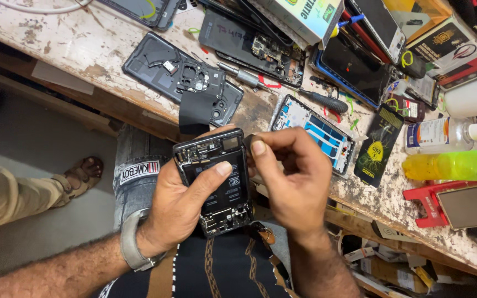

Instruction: The person reassembles a disassembled smartphone, using a screwdriver to secure internal components and applying adhesive tape to the battery area. The device is held and manipulated throughout the process.

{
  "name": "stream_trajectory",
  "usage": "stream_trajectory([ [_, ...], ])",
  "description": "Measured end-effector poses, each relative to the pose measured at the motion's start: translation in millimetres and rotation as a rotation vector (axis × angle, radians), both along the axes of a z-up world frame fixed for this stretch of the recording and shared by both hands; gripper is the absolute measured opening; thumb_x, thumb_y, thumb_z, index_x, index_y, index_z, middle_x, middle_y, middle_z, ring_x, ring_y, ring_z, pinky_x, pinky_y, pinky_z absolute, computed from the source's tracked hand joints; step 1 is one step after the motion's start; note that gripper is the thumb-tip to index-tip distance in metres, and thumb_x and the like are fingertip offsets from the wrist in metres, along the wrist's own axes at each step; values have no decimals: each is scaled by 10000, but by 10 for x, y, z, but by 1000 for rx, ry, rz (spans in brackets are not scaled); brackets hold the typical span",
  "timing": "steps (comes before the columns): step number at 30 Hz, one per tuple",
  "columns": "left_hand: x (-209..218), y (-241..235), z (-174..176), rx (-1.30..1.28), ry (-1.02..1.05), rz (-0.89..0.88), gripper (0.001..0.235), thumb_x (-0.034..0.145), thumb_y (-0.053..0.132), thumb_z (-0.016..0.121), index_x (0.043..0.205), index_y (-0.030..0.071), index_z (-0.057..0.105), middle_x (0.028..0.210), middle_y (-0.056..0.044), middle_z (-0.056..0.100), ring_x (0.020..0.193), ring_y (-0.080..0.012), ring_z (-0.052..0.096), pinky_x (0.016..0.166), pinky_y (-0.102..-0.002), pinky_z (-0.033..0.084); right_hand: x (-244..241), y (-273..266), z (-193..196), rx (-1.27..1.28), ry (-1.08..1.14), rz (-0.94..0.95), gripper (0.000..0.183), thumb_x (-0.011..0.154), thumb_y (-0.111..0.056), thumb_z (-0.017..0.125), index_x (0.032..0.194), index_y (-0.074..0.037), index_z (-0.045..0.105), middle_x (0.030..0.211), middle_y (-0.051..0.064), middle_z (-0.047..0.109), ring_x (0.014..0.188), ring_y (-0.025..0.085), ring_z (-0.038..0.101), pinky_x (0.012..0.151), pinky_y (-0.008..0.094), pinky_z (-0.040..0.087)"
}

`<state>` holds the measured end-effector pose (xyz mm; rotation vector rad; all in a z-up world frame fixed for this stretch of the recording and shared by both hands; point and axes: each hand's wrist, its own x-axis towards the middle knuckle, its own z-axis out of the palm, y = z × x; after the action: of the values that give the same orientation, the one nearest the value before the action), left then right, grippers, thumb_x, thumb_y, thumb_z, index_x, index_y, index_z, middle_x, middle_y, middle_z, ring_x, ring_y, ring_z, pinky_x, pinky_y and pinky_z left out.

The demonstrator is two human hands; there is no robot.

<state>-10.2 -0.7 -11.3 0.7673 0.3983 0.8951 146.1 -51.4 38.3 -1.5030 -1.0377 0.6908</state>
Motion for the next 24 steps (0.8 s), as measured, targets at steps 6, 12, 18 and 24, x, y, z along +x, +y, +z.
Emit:
stream_trajectory([
  [6,12,-29,6,101,85,36,450,1039,70,606,1476,-15,546,1320,-82,697,1190,-116,646,1041,-269,533,-125,-40,72,112,-322,-57,58,1009,-3,709,1042,31,676,921,49,723,830,73,677,753,224,580],
  [12,65,-61,20,144,84,64,460,1049,65,596,1497,-16,528,1366,-89,676,1232,-110,616,1081,-265,505,-219,-9,161,127,-618,-161,68,964,-6,735,994,25,682,882,74,713,781,109,707,722,249,583],
  [18,97,-89,-10,246,139,114,454,1051,54,593,1493,-19,516,1403,-91,656,1281,-115,595,1117,-265,480,-234,-31,185,139,-804,-117,66,971,19,722,1007,19,666,899,100,691,808,155,695,730,279,549],
  [24,55,-67,-34,50,115,21,477,1027,53,605,1495,-13,542,1224,-88,721,1041,-104,665,904,-260,577,75,38,100,-65,-65,75,67,1010,-52,683,1000,8,655,883,51,720,788,95,686,717,242,581],
])
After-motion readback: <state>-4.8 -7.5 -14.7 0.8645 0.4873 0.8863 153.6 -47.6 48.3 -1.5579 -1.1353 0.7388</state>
